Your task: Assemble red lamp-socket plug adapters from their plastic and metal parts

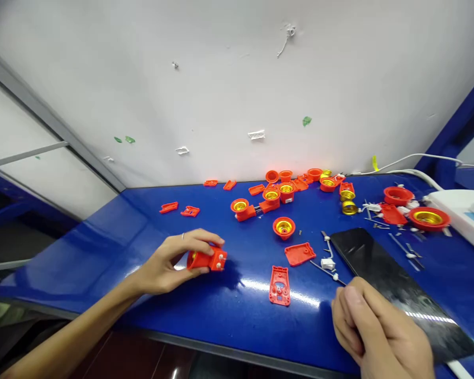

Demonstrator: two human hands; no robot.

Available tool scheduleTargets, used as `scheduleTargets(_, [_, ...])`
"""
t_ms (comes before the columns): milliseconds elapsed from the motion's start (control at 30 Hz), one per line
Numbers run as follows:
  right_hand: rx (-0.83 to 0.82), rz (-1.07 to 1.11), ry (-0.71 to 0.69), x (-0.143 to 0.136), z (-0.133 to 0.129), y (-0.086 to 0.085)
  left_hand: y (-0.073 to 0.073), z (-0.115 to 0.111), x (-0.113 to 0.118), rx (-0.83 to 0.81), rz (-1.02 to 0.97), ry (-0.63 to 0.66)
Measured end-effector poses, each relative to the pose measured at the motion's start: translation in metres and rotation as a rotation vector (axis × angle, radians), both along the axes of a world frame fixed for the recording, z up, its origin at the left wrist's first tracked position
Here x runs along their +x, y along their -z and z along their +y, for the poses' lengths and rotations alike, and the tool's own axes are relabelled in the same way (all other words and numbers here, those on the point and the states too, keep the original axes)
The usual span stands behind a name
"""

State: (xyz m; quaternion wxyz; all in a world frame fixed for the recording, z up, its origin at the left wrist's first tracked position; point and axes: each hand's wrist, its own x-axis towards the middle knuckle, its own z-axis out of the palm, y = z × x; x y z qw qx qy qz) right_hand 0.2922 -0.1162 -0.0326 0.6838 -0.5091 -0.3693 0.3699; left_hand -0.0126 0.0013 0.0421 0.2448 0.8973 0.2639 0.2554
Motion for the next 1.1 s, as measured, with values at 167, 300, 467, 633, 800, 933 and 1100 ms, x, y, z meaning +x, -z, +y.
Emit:
scheduleTargets(167, [-0.002,0.002,-0.049,-0.002,0.002,-0.015,-0.007,0.033,-0.010,0.123,0.263,-0.126])
scheduleTargets(300, [-0.002,-0.028,0.004,-0.001,0.004,-0.019,-0.006,0.025,0.007,0.433,0.260,-0.255])
scheduleTargets(467, [-0.124,-0.319,0.023,0.016,0.013,-0.027,0.007,-0.031,0.078,0.652,0.231,-0.311])
scheduleTargets(633, [-0.157,-0.936,-0.027,0.042,0.019,-0.037,0.025,-0.046,0.130,0.524,0.479,-0.274])
scheduleTargets(800, [-0.093,-1.337,0.053,0.064,0.020,-0.035,0.020,-0.027,0.116,0.463,0.480,-0.099])
scheduleTargets(933, [-0.092,-1.554,-0.152,0.074,0.032,-0.043,0.014,-0.013,0.089,0.359,0.437,0.017])
scheduleTargets(1100, [-0.153,-1.656,-0.364,0.071,0.052,-0.057,0.022,-0.002,0.070,0.236,0.376,0.075])
